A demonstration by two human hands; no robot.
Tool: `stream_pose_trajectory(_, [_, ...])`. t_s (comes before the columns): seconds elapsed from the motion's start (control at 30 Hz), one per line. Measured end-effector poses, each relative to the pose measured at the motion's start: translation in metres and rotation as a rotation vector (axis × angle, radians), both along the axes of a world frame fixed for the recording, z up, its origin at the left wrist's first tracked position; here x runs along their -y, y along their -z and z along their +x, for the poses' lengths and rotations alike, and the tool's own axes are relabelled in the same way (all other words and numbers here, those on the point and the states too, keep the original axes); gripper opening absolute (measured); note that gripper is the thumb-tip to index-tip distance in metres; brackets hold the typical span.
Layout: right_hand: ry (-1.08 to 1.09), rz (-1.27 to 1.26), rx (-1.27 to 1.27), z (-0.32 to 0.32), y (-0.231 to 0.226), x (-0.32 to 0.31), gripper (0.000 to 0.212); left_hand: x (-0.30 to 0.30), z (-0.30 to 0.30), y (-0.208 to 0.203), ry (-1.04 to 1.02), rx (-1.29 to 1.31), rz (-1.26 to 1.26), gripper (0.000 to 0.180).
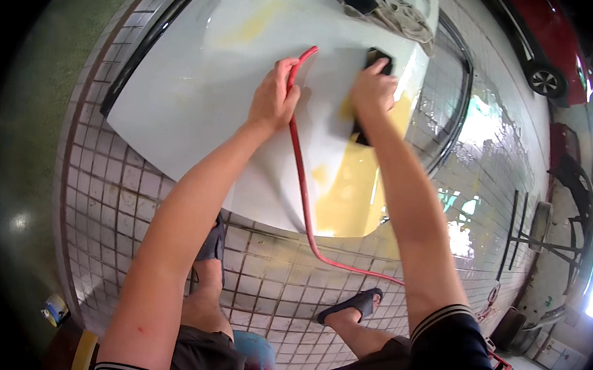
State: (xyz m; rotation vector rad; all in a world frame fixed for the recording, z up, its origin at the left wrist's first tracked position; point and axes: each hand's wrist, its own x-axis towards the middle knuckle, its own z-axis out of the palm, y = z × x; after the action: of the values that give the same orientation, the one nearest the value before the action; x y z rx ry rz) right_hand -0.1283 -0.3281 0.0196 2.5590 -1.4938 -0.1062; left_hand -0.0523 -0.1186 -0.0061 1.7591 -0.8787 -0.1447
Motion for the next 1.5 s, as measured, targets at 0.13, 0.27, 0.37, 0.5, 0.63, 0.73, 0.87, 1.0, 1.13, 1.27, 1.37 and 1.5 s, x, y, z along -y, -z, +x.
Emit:
stream_pose_trajectory(0.13, [-0.331,-0.04,0.006,-0.064,0.01,-0.122,0.076,-0.008,0.014,0.007,-0.007,0.122,0.031,0.047])
stream_pose_trajectory(0.27, [-0.465,0.02,-0.007,-0.149,-0.013,-0.174,0.081,0.004,0.007,-0.002,-0.001,0.149,-0.001,0.037])
stream_pose_trajectory(0.37, [-0.445,0.087,0.059,-0.18,-0.015,-0.192,0.077,0.0,0.01,-0.001,-0.029,0.207,0.029,0.023])
stream_pose_trajectory(0.5, [-0.278,0.371,0.468,-0.186,-0.03,-0.174,0.071,-0.031,-0.039,-0.016,0.03,-0.073,0.208,0.019])
stream_pose_trajectory(0.63, [0.233,1.269,1.174,-0.198,-0.07,-0.164,0.056,-0.062,-0.076,-0.045,0.208,-0.346,0.322,0.031])
stream_pose_trajectory(0.73, [0.467,1.676,1.217,-0.215,-0.105,-0.191,0.057,-0.082,-0.072,-0.069,0.35,-0.608,0.376,0.051])
stream_pose_trajectory(0.87, [0.518,1.997,1.255,-0.246,-0.138,-0.232,0.084,-0.087,-0.102,-0.15,0.565,-0.741,0.431,0.061])
stream_pose_trajectory(1.0, [0.252,2.22,1.2,-0.271,-0.151,-0.228,0.092,-0.106,-0.135,-0.192,0.579,-0.206,0.46,0.061])
stream_pose_trajectory(1.13, [0.645,1.829,1.255,-0.281,-0.164,-0.231,0.094,-0.127,-0.158,-0.285,0.833,-0.082,0.524,0.062])
stream_pose_trajectory(1.27, [0.575,1.994,1.563,-0.283,-0.135,-0.224,0.085,-0.119,-0.171,-0.322,1.218,-0.348,0.524,0.049])
stream_pose_trajectory(1.37, [0.537,1.915,1.595,-0.226,-0.17,-0.239,0.089,-0.125,-0.2,-0.323,0.991,-0.167,0.363,0.054])
stream_pose_trajectory(1.5, [0.471,1.863,1.453,-0.292,-0.112,-0.211,0.098,-0.115,-0.226,-0.313,0.871,0.09,0.213,0.06])
